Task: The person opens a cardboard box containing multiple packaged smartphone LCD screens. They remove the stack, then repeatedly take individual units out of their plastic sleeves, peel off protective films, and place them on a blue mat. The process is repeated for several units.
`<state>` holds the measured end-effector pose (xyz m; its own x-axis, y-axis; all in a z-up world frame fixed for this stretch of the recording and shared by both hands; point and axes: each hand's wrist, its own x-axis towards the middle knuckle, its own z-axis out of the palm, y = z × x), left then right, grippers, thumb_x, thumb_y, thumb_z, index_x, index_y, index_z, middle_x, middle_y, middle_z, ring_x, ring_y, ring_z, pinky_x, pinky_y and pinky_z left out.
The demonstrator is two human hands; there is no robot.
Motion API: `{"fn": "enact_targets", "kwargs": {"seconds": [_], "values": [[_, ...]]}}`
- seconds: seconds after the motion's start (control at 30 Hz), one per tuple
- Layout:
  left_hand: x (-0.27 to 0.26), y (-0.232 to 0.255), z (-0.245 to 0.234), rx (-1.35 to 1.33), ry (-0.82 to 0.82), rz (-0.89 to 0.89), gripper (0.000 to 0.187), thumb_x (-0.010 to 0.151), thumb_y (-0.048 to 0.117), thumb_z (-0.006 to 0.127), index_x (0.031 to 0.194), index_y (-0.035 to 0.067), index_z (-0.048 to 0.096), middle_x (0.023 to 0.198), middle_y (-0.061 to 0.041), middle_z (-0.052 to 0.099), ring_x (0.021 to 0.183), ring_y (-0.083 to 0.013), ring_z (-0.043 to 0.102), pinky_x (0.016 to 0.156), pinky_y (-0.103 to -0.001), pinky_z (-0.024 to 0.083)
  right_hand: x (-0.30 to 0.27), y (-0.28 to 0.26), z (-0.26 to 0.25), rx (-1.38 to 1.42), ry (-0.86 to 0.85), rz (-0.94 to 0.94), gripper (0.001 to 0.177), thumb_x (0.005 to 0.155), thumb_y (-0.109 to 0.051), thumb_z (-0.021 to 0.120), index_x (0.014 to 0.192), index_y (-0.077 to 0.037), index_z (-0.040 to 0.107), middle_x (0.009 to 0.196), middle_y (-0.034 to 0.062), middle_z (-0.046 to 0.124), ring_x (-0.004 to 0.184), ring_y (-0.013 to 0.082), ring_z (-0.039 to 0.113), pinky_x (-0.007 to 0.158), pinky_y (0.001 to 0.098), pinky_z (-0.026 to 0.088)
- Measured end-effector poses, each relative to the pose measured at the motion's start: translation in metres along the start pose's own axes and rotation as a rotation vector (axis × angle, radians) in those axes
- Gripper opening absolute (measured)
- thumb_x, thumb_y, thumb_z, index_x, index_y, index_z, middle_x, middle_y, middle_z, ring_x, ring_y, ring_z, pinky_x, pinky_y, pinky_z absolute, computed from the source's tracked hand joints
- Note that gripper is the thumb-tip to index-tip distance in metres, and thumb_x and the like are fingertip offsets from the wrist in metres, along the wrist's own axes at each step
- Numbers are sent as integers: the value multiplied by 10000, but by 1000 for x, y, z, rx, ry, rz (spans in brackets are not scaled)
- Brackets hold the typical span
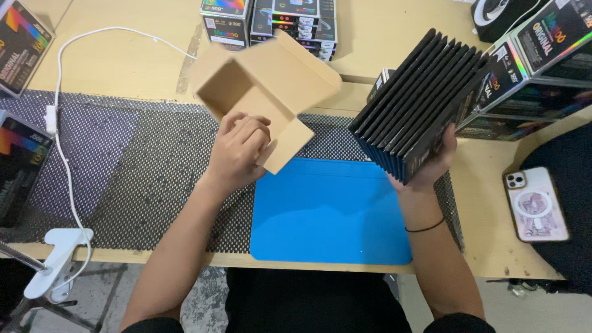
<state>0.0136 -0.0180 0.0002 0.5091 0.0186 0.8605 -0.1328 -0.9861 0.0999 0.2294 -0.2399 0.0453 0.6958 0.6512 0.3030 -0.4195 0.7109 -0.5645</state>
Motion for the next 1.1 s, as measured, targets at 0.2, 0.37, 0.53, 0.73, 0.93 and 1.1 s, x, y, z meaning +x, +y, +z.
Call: {"fn": "enact_targets", "kwargs": {"seconds": [0.2,0.37,0.53,0.73,0.93,1.1], "values": [[-11,1,21,340,133,-2,267,646,6,655,679,179,454,588,18,391,492,-202,507,524,-310,423,-1,10,8,100,196,-21,427,973,-367,598,1324,-128,642,1390,119,672,1249,287,676,1138,463,554],[4,12,34,430,-15,-57,322,819,375,768,883,136,562,723,-40,528,703,-237,608,688,-345,447,0,21,-11,24,316,184,382,911,-363,698,1204,-119,704,1246,144,732,1127,301,719,1014,482,599],[29,28,-16,179,-197,-269,756,741,559,870,1237,50,613,972,-94,673,978,-282,628,929,-422,417,-3,23,-9,-60,402,369,290,894,-318,761,1074,-98,705,1045,171,776,914,292,770,719,359,651],[19,6,-34,212,-584,-269,448,688,397,877,1018,164,684,858,3,657,951,-226,629,899,-383,409,-5,23,13,-191,432,421,279,870,-300,780,1039,-106,671,980,151,784,860,256,781,639,300,640],[-1,-21,-7,247,-438,-154,283,887,402,771,980,160,659,832,-15,566,846,-215,589,798,-338,402,-3,27,9,-300,382,498,266,860,-334,768,984,-120,668,917,120,780,843,222,781,611,264,637],[-5,-27,16,368,-425,-154,384,815,424,799,1105,225,644,861,13,559,867,-188,577,797,-327,392,7,38,-25,-394,376,518,328,852,-374,784,1021,-112,682,962,138,782,872,236,785,653,306,654]]}}
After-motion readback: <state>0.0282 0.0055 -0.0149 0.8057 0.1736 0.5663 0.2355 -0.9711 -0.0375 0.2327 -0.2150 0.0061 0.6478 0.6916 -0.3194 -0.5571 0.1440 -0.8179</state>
